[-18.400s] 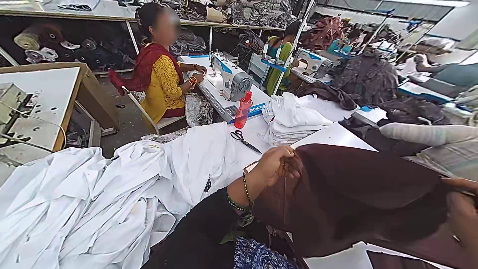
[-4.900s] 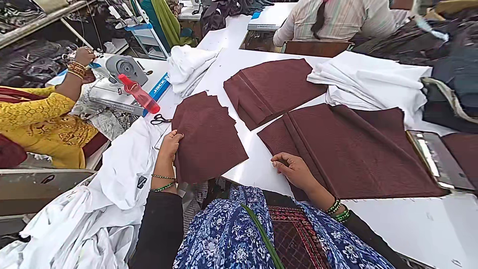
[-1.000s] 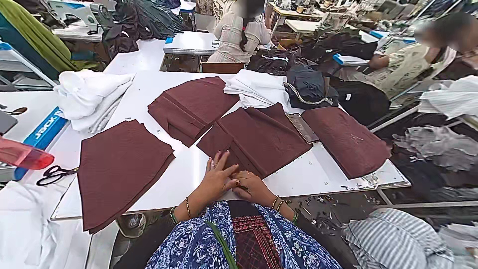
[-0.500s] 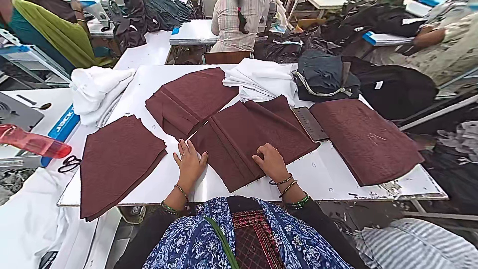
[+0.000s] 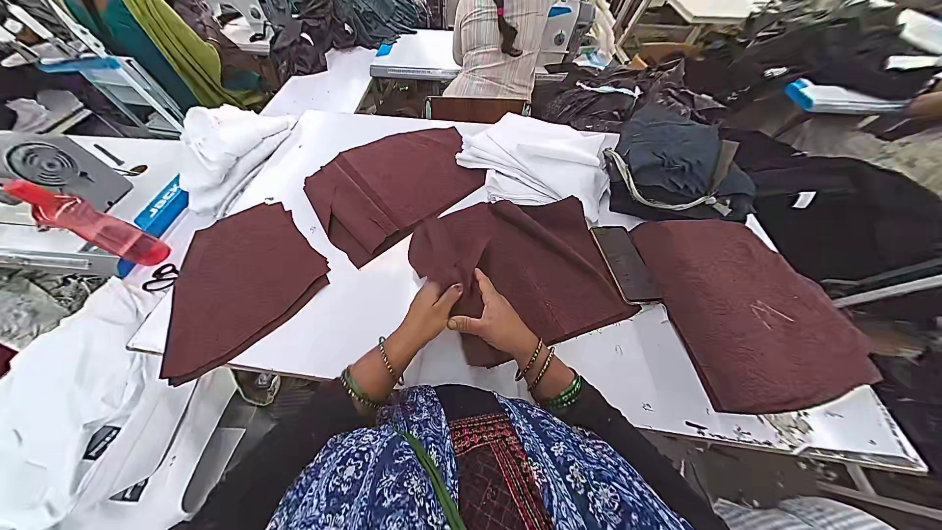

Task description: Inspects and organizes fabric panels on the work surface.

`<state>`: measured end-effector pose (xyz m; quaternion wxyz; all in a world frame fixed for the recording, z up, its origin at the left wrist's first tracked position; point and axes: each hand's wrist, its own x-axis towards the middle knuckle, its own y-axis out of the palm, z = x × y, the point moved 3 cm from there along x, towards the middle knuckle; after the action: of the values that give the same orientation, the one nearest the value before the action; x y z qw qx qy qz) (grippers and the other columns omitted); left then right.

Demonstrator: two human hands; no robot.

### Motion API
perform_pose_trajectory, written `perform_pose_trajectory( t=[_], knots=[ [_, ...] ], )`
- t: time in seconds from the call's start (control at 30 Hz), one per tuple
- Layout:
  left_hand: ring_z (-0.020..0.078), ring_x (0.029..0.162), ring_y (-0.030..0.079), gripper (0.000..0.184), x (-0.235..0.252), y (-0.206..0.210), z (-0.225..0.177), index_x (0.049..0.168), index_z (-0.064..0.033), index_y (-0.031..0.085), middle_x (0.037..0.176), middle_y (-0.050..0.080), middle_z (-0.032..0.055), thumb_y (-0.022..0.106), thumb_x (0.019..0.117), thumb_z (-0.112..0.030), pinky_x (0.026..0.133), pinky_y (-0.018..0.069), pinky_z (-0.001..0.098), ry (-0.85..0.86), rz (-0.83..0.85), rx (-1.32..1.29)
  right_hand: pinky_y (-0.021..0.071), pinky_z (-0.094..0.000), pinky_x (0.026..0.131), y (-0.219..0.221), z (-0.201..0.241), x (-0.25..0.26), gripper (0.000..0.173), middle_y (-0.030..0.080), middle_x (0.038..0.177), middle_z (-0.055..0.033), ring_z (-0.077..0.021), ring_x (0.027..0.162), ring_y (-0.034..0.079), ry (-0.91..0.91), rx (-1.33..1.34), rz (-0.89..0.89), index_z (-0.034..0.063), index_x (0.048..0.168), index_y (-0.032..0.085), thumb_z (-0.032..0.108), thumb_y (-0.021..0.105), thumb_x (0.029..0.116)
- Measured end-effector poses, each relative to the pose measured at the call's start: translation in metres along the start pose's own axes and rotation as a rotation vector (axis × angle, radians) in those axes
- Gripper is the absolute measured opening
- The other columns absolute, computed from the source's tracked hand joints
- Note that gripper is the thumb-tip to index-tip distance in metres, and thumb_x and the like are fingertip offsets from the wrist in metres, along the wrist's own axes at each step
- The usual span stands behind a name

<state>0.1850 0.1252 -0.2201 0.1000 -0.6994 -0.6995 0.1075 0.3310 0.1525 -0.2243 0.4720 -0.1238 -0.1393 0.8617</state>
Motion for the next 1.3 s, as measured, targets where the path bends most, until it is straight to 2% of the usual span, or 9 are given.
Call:
perform_pose_trajectory(
  t=[0.13, 0.23, 0.4, 0.57, 0.9, 1.0, 1.1, 1.23, 1.3],
  knots=[
    [0.0178, 0.12, 0.058, 0.035, 0.024, 0.022, -0.04, 0.122, 0.005, 0.066, 0.127, 0.062, 0.0176, 0.045, 0.1059, -0.019, 0.104, 0.047, 0.034, 0.218, 0.228, -0.001, 0.0524, -0.0348, 0.1, -0.058, 0.001, 0.007, 0.053, 0.067, 0.125, -0.0217, -0.0194, 0.116, 0.065, -0.085, 0.007, -0.334, -0.0098, 0.135, 0.056, -0.005, 0.064, 0.0831],
    [0.0268, 0.14, 0.048, 0.04, 0.027, 0.019, -0.036, 0.134, 0.0016, 0.061, 0.156, 0.042, 0.0222, 0.051, 0.1039, -0.023, 0.109, 0.0469, 0.0404, 0.256, 0.204, 0.004, 0.0562, -0.0287, 0.083, -0.141, -0.002, -0.017, 0.051, 0.068, 0.117, -0.0117, -0.0092, 0.098, 0.066, -0.107, 0.246, -0.692, -0.0049, 0.128, 0.061, -0.018, 0.057, 0.0796],
    [0.0331, 0.141, 0.047, 0.04, 0.015, 0.014, 0.015, 0.135, 0.0045, 0.059, 0.152, 0.046, 0.0273, 0.051, 0.1041, -0.02, 0.113, 0.0427, 0.0419, 0.086, 0.171, 0.202, 0.054, -0.0221, 0.067, -0.249, -0.045, -0.071, 0.03, 0.062, 0.089, -0.0013, -0.0038, 0.074, 0.063, 0.106, 0.461, -1.076, 0.0024, 0.116, 0.058, -0.011, 0.049, 0.0902],
    [0.0403, 0.139, 0.049, 0.035, -0.002, 0.027, 0.032, 0.124, 0.002, 0.068, 0.148, 0.053, 0.0236, 0.055, 0.0993, -0.019, 0.115, 0.0371, 0.0531, 0.238, 0.121, 0.416, 0.0523, -0.0217, 0.06, -0.288, -0.067, -0.095, 0.015, 0.059, 0.078, 0.0005, -0.0041, 0.066, 0.061, 0.173, 0.56, -1.191, 0.0083, 0.103, 0.054, -0.002, 0.047, 0.0951],
    [0.027, 0.129, 0.058, 0.037, -0.003, 0.013, 0.038, 0.127, 0.0057, 0.064, 0.138, 0.059, 0.0233, 0.053, 0.1009, -0.018, 0.108, 0.0469, 0.0359, 0.199, -0.083, 0.096, 0.0561, -0.0192, 0.063, -0.271, -0.04, -0.076, 0.032, 0.066, 0.07, 0.0054, -0.0018, 0.066, 0.066, -0.167, 0.726, -0.966, 0.0125, 0.089, 0.057, 0.008, 0.03, 0.1051],
    [0.0136, 0.118, 0.062, 0.038, 0.001, 0.005, 0.047, 0.132, 0.0078, 0.054, 0.133, 0.059, 0.0187, 0.048, 0.1034, -0.015, 0.1, 0.0517, 0.0278, 0.073, -0.228, -0.246, 0.0588, -0.0216, 0.079, -0.227, 0.002, -0.052, 0.034, 0.071, 0.091, 0.0064, -0.0013, 0.085, 0.069, -0.245, 0.511, -0.696, 0.0099, 0.112, 0.058, -0.003, 0.031, 0.0951],
    [0.0144, 0.114, 0.065, 0.039, 0.002, -0.006, 0.047, 0.143, 0.0022, 0.041, 0.135, 0.055, 0.014, 0.031, 0.1103, -0.016, 0.096, 0.0555, 0.0298, -0.086, -0.327, -0.574, 0.057, -0.0248, 0.083, -0.152, 0.031, -0.023, 0.039, 0.071, 0.104, -0.0004, -0.0031, 0.093, 0.067, -0.188, 0.227, -0.42, 0.0008, 0.118, 0.065, -0.007, 0.055, 0.0811],
    [0.0181, 0.111, 0.068, 0.051, -0.006, -0.025, 0.041, 0.155, -0.0061, 0.026, 0.135, 0.058, 0.0137, 0.013, 0.1136, -0.033, 0.094, 0.0561, 0.0333, -0.271, -0.367, -0.729, 0.0449, -0.0316, 0.111, -0.038, 0.028, -0.005, 0.048, 0.06, 0.14, -0.0209, -0.0168, 0.13, 0.058, -0.28, -0.023, 0.212, -0.0099, 0.139, 0.055, 0.007, 0.057, 0.0934],
    [0.0118, 0.115, 0.063, 0.051, -0.012, -0.036, 0.046, 0.155, -0.0052, 0.026, 0.135, 0.059, 0.0113, 0.02, 0.1131, -0.033, 0.097, 0.0531, 0.0301, -0.228, -0.355, -0.662, 0.04, -0.0385, 0.116, -0.002, 0.019, -0.01, 0.054, 0.053, 0.147, -0.0259, -0.0278, 0.137, 0.053, -0.334, -0.105, 0.493, -0.0098, 0.145, 0.048, 0.017, 0.057, 0.0999]
  ],
)
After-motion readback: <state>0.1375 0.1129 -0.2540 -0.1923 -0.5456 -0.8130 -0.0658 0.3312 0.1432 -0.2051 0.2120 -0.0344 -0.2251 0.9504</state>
